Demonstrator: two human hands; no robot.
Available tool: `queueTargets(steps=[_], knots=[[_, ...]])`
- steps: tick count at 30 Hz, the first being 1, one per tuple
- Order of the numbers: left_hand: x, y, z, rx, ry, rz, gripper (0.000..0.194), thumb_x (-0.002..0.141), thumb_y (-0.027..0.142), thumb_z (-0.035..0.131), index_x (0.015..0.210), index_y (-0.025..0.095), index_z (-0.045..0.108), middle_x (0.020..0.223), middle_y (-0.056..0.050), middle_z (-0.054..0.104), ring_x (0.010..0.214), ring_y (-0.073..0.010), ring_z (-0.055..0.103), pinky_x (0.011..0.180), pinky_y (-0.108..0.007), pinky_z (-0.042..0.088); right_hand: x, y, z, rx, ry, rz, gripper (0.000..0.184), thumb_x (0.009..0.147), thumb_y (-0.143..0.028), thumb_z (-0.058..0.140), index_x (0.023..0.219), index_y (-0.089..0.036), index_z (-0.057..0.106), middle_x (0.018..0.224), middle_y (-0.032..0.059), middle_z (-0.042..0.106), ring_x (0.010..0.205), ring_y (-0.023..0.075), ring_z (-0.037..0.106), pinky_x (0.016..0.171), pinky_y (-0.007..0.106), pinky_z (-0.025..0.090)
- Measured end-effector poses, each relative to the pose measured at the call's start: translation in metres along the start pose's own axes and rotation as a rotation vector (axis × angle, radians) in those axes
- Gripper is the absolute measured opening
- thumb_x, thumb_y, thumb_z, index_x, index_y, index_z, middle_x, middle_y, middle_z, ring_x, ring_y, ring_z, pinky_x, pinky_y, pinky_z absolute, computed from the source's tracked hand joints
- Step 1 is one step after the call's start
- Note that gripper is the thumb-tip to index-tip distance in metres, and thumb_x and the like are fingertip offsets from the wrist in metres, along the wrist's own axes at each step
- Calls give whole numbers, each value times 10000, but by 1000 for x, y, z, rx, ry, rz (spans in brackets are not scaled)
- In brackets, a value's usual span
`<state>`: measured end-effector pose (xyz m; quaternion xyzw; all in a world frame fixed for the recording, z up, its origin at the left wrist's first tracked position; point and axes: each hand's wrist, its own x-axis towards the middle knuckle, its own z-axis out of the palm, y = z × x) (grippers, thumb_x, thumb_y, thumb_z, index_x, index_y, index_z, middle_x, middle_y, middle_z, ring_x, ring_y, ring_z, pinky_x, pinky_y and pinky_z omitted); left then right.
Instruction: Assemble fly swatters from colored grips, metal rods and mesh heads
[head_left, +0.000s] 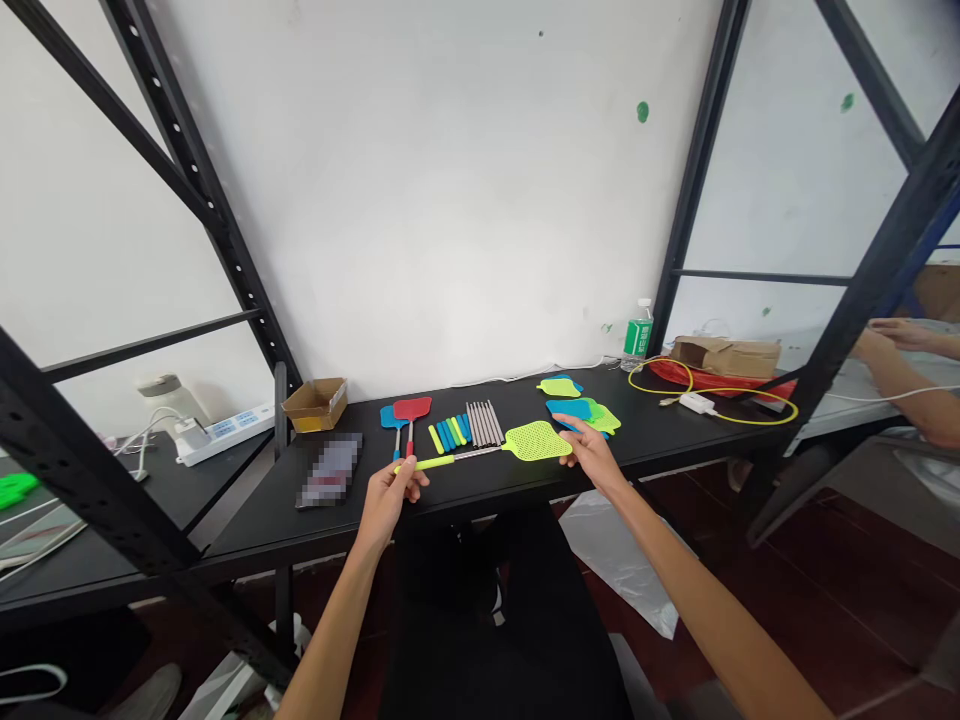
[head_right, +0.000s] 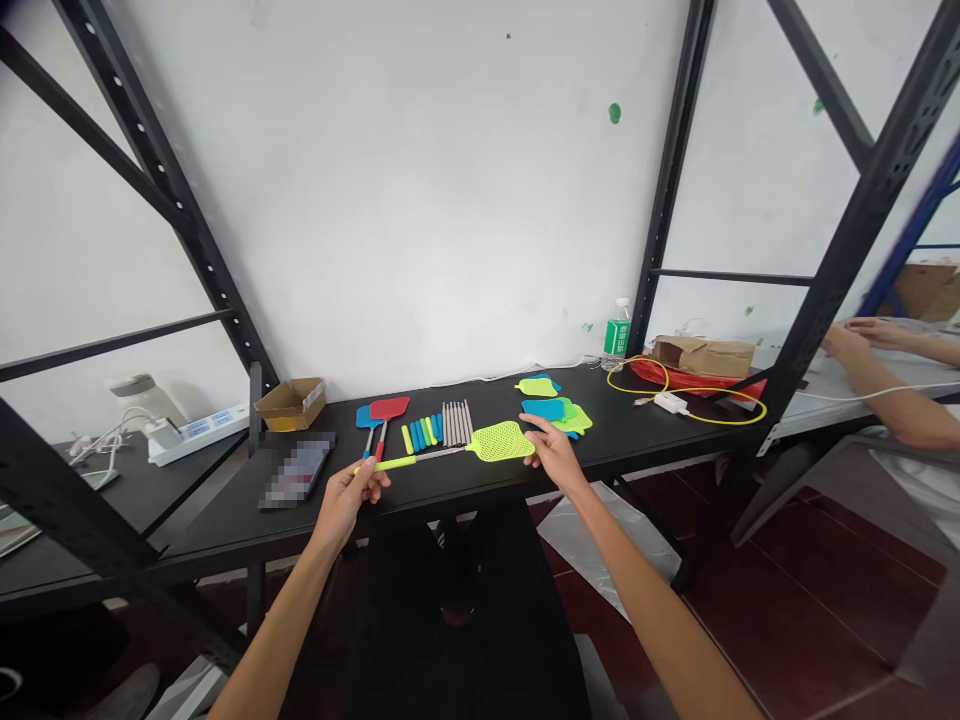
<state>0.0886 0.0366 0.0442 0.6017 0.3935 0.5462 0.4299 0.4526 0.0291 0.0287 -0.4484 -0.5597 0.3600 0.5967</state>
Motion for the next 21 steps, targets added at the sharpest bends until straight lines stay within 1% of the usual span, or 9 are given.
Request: queueTargets(steps=[3,5,6,9,15,18,21], knots=[[0,0,1,-11,12,-22,443,855,531,591,608,164,611,626,-46,645,496,-118,505,494,-242,396,1,0,-1,20,-35,-9,503,841,-469,605,1281,-226,604,948,76,718,604,150,630,489,246,411],[0,0,1,-25,5,-34,460,858,532,586,575,169,576,605,-47,639,497,-122,508,500,-243,401,1,1,-1,24,-53,-11,474,841,-467,611,1249,-226,625,1082,103,712,633,144,633,484,239,412],[-1,0,1,-34,0,-36,461,860,530,584,574,170,566,608,-49,641,501,-122,510,505,-243,404,1,1,-1,20,-54,-12,459,840,-468,615,1225,-220,639,1106,109,709,637,142,629,479,236,411],[-1,-1,0,-68,-7,-41,445,866,524,581,604,164,571,635,-56,652,516,-121,516,515,-242,406,2,3,0,-8,-44,-24,420,837,-465,620,1157,-198,672,1057,109,718,642,138,606,476,228,414],[-1,-2,-1,-121,-9,-60,441,874,524,569,631,156,571,641,-56,650,510,-116,510,513,-242,397,3,7,3,-98,-5,-22,423,840,-502,619,1135,-208,695,937,80,700,694,168,615,473,228,433],[-2,0,-1,-118,-6,-60,444,879,523,559,623,160,557,635,-54,646,511,-117,507,517,-242,400,3,7,3,-126,11,-33,433,847,-538,601,1107,-210,713,928,84,682,748,194,627,466,229,440],[-2,1,0,-109,12,-59,450,878,527,561,614,162,544,624,-52,643,502,-112,498,510,-236,399,2,6,4,-142,-3,-46,443,865,-555,571,1115,-218,714,927,81,668,759,195,624,466,227,445]])
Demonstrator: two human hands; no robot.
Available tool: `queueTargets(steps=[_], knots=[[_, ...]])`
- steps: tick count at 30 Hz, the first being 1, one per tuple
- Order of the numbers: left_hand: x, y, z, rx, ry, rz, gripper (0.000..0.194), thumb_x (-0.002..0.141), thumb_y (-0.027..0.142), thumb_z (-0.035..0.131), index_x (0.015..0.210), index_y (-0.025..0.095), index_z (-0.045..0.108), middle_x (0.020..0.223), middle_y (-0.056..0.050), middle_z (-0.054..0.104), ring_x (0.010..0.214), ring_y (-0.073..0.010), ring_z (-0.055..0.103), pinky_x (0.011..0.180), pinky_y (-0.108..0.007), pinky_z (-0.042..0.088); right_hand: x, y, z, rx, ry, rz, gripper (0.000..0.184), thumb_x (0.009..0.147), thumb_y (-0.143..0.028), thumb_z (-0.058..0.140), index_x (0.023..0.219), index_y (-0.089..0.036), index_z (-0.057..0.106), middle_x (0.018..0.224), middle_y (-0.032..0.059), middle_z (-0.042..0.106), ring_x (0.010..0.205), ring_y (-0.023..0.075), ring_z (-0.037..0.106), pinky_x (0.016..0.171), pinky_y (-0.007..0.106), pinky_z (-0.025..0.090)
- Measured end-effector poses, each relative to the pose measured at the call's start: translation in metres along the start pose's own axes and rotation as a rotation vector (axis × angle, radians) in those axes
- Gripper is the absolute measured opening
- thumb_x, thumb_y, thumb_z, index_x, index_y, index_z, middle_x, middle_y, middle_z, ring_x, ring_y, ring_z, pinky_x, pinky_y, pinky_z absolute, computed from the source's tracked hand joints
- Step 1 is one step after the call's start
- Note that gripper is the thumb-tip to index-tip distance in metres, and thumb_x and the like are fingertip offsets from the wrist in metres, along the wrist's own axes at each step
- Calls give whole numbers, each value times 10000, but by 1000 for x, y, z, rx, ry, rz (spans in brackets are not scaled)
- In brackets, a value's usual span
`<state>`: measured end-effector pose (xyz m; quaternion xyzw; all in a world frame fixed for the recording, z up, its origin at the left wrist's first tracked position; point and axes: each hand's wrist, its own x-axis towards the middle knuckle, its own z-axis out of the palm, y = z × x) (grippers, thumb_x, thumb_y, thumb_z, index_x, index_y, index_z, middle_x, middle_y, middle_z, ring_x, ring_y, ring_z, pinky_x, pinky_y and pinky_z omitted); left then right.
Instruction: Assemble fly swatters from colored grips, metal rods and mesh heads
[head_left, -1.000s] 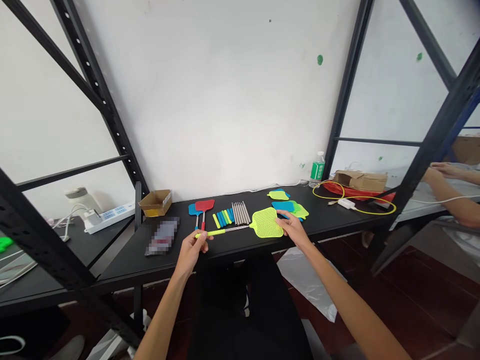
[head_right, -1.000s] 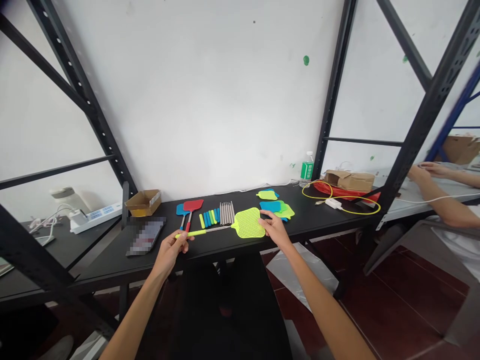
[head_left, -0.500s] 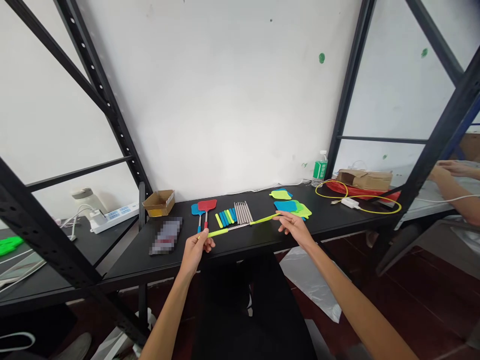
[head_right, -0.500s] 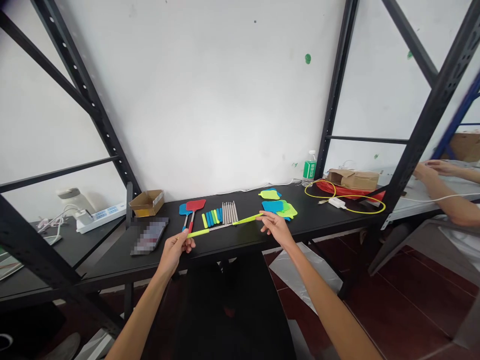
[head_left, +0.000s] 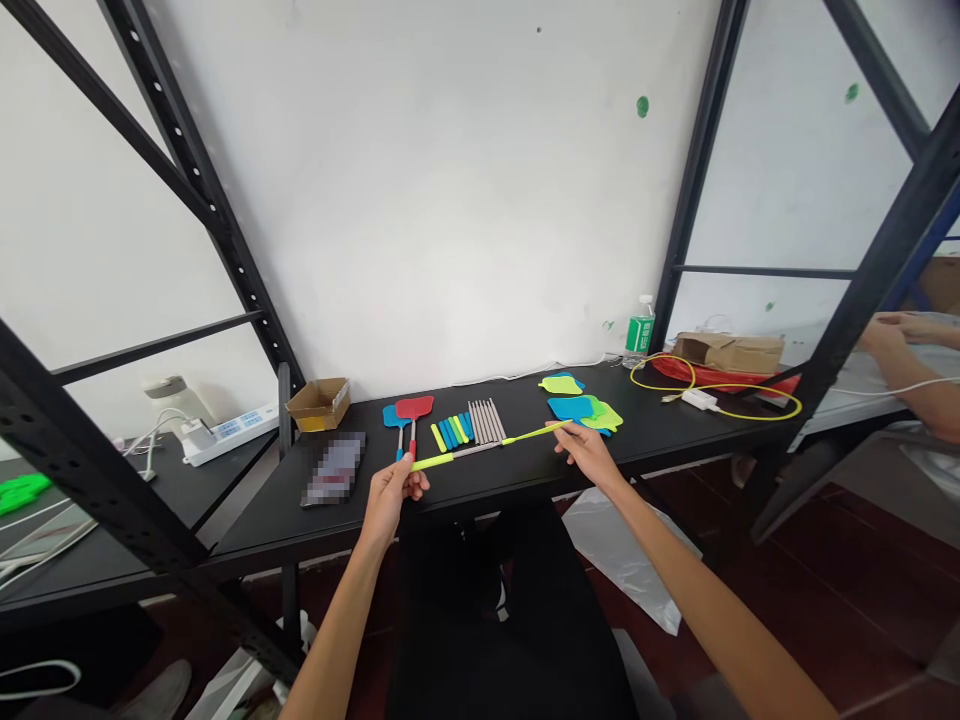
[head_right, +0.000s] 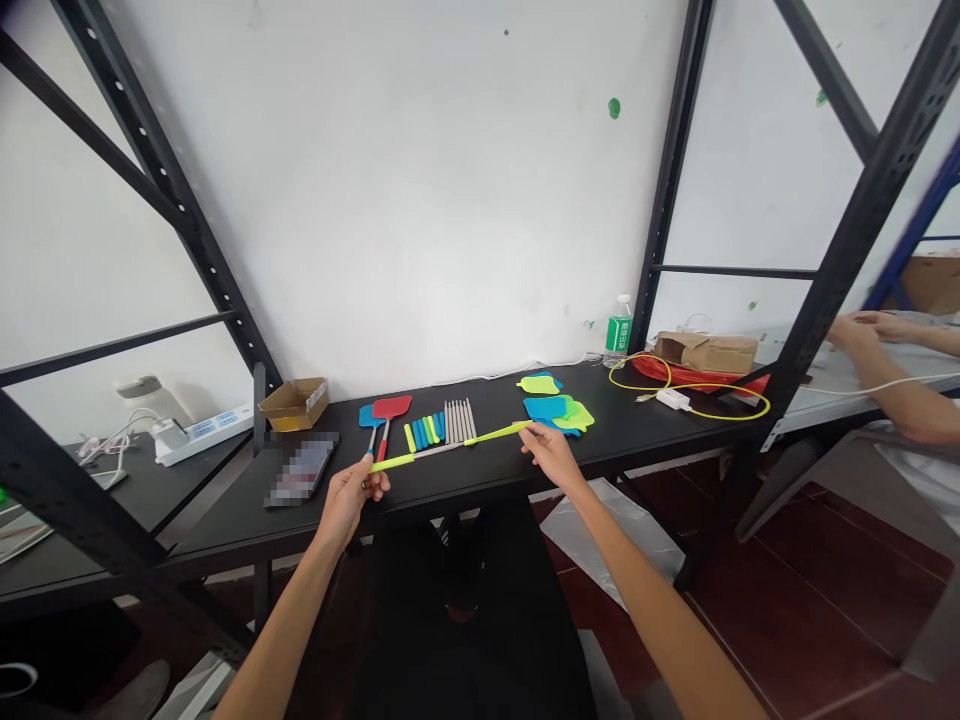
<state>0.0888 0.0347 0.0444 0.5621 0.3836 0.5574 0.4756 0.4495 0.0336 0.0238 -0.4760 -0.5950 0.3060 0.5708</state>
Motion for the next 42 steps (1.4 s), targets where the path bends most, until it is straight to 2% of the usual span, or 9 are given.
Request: queueTargets(steps=[6,11,21,33,42], knots=[[0,-1,1,4,2,-6,451,880,520,568,607,164,526,612,-48,637,509,-112,502,512,-227,406,0,-1,-1,-9,-18,-8,469,880,-574,535,1071,-191,728,865,91,669,737,194,609,471,231,453],[1,-4,-1,23,-2,9,445,887,512,560,606,169,521,611,-41,635,506,-112,502,513,-228,406,-1,-3,0,8,-11,-42,454,888,-579,522,1065,-215,726,1017,108,679,706,175,594,450,235,443],[2,-6,-2,35,-4,30,448,894,493,565,588,180,468,609,-32,629,501,-105,495,512,-226,401,-4,-8,-2,-78,-28,-35,494,896,-596,499,923,-171,748,670,50,603,648,174,578,491,243,444],[2,-5,-5,116,-58,96,384,909,469,551,686,159,590,702,-29,623,528,-99,501,514,-222,396,-8,-13,-3,-137,-57,-32,488,914,-569,486,869,-158,745,618,38,587,588,161,552,524,262,441],[2,-4,-7,214,-65,133,380,906,486,547,759,157,669,580,-8,583,519,-112,496,539,-226,388,-6,-9,-5,-165,-64,-44,479,911,-571,488,794,-169,720,582,24,572,558,154,545,534,262,430]])
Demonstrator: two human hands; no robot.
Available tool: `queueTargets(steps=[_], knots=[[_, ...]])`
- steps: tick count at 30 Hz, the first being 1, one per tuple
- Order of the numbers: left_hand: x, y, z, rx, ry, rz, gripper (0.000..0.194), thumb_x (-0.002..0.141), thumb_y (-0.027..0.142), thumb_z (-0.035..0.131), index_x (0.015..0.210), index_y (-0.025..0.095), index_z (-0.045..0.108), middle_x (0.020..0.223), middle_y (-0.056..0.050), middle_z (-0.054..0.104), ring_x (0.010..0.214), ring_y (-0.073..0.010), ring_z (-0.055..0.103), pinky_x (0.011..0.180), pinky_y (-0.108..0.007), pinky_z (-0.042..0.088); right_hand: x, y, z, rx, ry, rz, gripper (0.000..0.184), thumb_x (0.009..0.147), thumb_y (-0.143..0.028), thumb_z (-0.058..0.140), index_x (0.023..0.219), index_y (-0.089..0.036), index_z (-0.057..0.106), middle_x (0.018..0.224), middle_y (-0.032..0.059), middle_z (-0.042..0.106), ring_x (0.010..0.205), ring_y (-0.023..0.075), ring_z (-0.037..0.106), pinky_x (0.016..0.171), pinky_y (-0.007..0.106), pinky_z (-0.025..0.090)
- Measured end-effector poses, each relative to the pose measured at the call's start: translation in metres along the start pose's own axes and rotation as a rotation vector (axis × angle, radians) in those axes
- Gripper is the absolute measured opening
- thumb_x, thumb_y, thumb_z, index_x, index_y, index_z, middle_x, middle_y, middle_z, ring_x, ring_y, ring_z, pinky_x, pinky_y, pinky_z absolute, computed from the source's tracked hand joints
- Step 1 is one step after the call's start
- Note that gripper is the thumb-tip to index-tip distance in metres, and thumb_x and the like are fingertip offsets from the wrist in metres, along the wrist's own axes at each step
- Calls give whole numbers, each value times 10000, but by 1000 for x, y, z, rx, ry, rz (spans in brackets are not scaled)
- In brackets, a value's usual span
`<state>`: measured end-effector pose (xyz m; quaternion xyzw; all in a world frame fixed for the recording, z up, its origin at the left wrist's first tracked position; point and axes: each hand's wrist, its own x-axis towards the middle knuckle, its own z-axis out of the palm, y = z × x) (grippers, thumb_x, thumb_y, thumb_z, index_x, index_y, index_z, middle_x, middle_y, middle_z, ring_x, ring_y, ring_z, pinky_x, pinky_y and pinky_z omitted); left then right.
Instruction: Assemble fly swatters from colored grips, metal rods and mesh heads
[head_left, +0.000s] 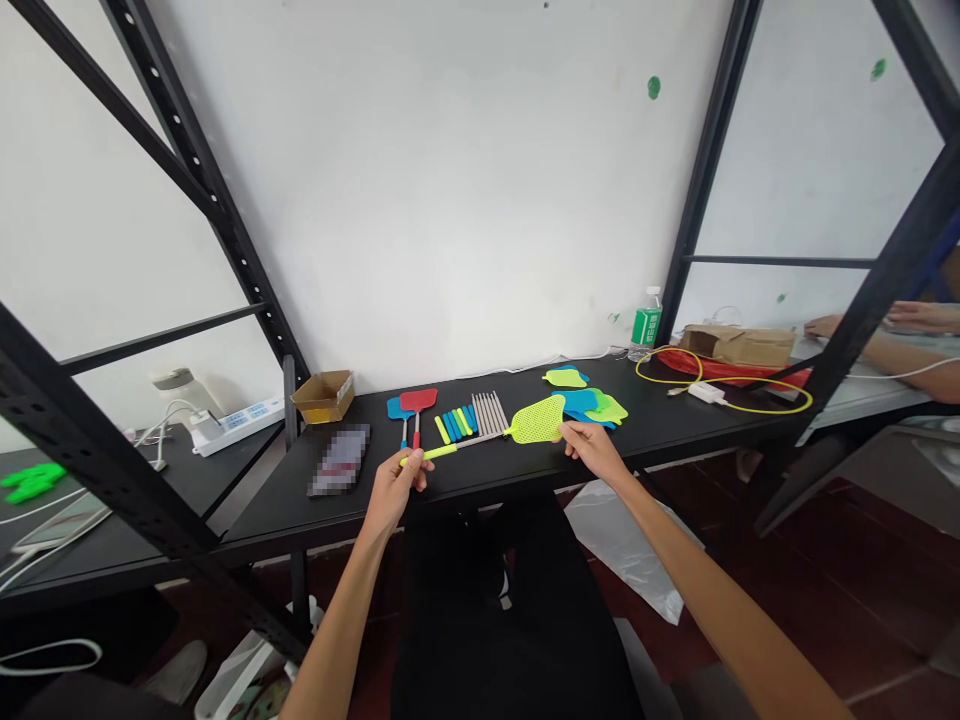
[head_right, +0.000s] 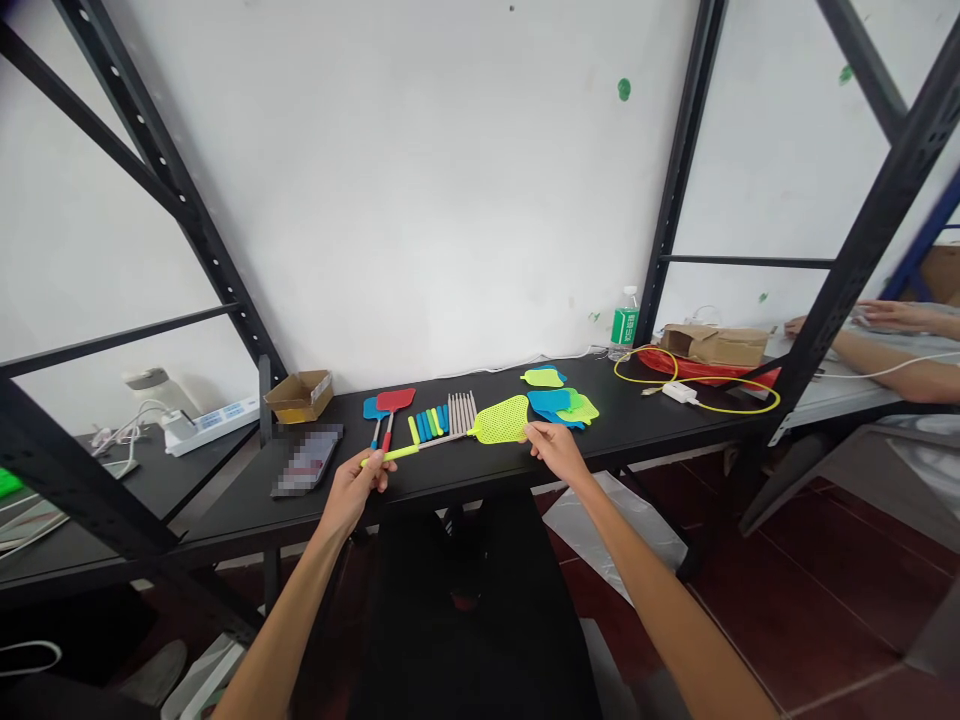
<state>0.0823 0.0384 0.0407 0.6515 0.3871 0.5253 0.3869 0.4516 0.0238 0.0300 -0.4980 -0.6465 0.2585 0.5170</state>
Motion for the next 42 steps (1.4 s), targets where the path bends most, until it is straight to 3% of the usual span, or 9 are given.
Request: queueTargets(steps=[13,20,26,29,36,42], knots=[[0,0,-2,67,-9,16,340,862,497,602,847,166,682,563,17,554,528,-127,499,555,-236,393,-2,-4,-1,8,-8,1,482,907,-546,497,636,-182,658,555,25,561,557,164,543,547,281,425],[0,2,-1,100,-18,33,321,861,476,610,865,164,685,557,27,525,527,-120,488,552,-231,387,0,-1,-1,40,-17,51,480,884,-551,520,589,-184,610,597,53,628,573,171,566,542,280,432],[-1,1,0,105,-40,22,311,866,472,605,864,170,679,555,32,522,533,-119,485,554,-228,375,-2,-6,1,74,-38,46,518,851,-642,526,600,-193,591,603,46,597,570,183,565,531,297,452],[-2,4,3,92,-30,10,324,885,479,581,830,173,672,586,17,560,544,-118,494,567,-228,389,-2,-9,3,88,-36,26,500,843,-663,525,694,-198,637,658,41,600,584,181,555,518,297,461],[-2,9,7,42,-38,-34,474,897,540,524,632,162,630,632,-39,615,547,-126,517,540,-238,408,2,-5,3,193,-12,55,523,905,-596,474,1189,-195,652,860,63,659,602,151,569,467,247,412],[-1,7,7,-60,11,-91,482,876,586,525,621,177,539,629,-40,643,504,-119,517,511,-243,410,3,-3,1,262,38,108,530,904,-515,467,1311,-204,603,834,69,645,650,164,623,461,232,413]])
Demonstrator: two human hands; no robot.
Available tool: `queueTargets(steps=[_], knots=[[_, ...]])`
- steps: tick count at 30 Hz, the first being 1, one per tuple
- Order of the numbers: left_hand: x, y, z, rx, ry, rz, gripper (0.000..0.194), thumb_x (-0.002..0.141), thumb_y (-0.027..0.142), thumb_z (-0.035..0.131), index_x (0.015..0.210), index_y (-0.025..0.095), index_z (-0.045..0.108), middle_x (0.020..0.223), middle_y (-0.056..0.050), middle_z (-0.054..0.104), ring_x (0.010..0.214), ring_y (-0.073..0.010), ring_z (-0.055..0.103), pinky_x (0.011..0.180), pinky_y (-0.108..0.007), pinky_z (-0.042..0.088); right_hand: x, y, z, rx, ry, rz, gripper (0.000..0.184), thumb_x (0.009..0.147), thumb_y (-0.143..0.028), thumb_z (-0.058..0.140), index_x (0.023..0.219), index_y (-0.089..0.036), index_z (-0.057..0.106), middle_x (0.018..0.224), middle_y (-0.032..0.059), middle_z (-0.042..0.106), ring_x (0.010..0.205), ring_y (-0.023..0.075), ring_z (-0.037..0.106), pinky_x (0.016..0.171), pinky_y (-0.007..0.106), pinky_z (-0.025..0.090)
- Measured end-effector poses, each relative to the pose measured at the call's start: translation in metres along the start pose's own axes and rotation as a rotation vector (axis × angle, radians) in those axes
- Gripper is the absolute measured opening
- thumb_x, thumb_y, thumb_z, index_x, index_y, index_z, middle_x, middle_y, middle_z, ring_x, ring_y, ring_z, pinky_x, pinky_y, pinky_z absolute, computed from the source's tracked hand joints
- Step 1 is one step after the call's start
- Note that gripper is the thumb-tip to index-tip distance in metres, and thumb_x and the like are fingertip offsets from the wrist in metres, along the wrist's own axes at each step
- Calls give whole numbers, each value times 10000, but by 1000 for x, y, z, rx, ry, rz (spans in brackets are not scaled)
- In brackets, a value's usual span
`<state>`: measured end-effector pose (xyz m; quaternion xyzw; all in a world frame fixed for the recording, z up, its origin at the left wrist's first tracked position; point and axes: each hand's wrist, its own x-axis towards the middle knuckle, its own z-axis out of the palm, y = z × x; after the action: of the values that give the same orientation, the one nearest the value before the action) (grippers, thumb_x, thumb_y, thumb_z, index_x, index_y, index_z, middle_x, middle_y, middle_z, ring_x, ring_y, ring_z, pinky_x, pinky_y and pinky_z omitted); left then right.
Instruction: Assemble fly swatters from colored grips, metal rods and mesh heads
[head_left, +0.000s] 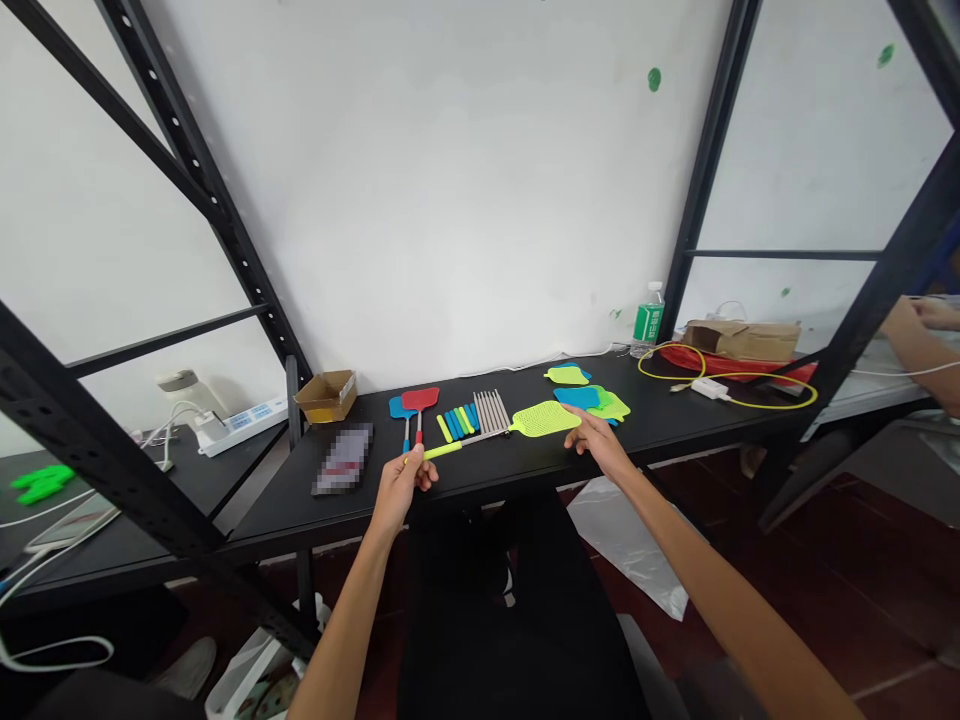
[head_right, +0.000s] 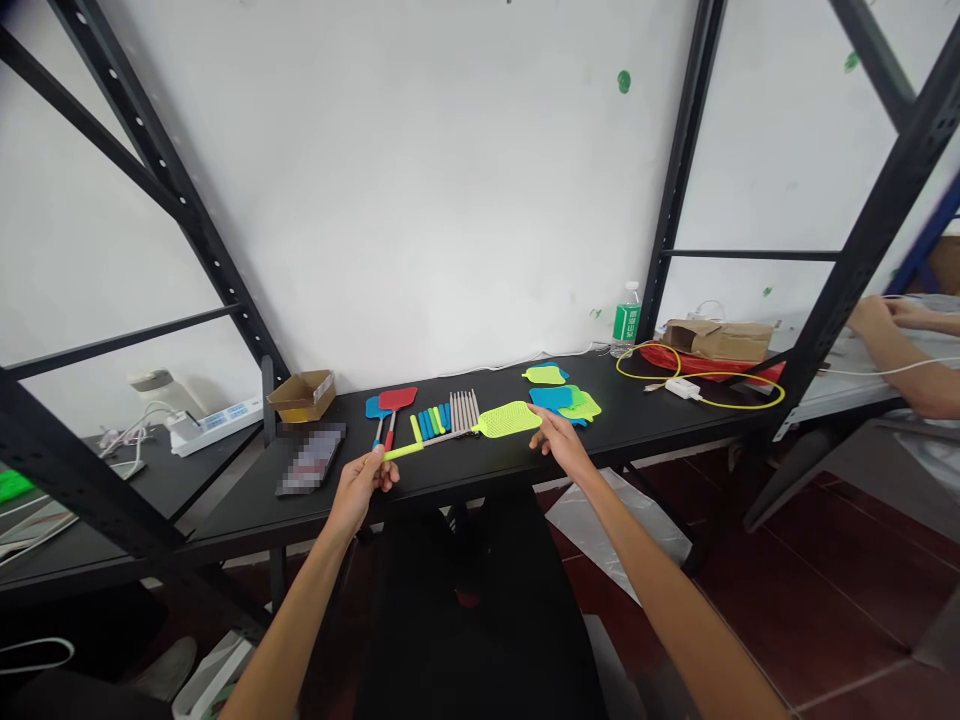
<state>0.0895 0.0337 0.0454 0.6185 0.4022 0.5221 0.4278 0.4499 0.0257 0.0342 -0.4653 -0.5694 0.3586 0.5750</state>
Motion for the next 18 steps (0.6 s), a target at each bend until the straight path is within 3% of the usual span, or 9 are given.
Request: queueTargets(steps=[3,10,12,16,18], knots=[[-1,1,1,-9,-6,-6,486,878,595,511,624,180,523,618,-40,638,508,-122,516,514,-243,410,-1,-1,0,-39,-6,-36,531,881,-474,533,1360,-246,560,801,33,614,679,167,623,479,231,425],[-1,1,0,15,-13,-2,489,897,586,481,609,192,484,608,-55,623,518,-134,507,522,-249,415,-1,1,1,-90,4,-73,501,876,-535,549,1230,-202,667,734,50,612,740,203,623,476,239,435],[-1,-1,-1,14,-11,-5,481,903,580,472,611,197,468,603,-52,621,519,-136,509,526,-251,419,-1,2,2,-95,13,-80,489,865,-542,561,1204,-211,681,779,64,641,766,212,633,476,238,442],[0,-5,-2,-16,-7,-13,470,903,549,482,587,206,435,572,-38,608,508,-135,510,523,-252,415,0,2,2,-95,21,-99,425,841,-560,585,1032,-210,734,1055,107,666,792,207,632,461,237,442],[1,-6,-2,-32,2,-12,464,894,538,505,577,207,435,561,-32,602,497,-132,505,514,-252,408,0,2,2,-95,18,-88,416,829,-566,598,942,-190,737,977,101,672,754,198,619,462,241,439]])
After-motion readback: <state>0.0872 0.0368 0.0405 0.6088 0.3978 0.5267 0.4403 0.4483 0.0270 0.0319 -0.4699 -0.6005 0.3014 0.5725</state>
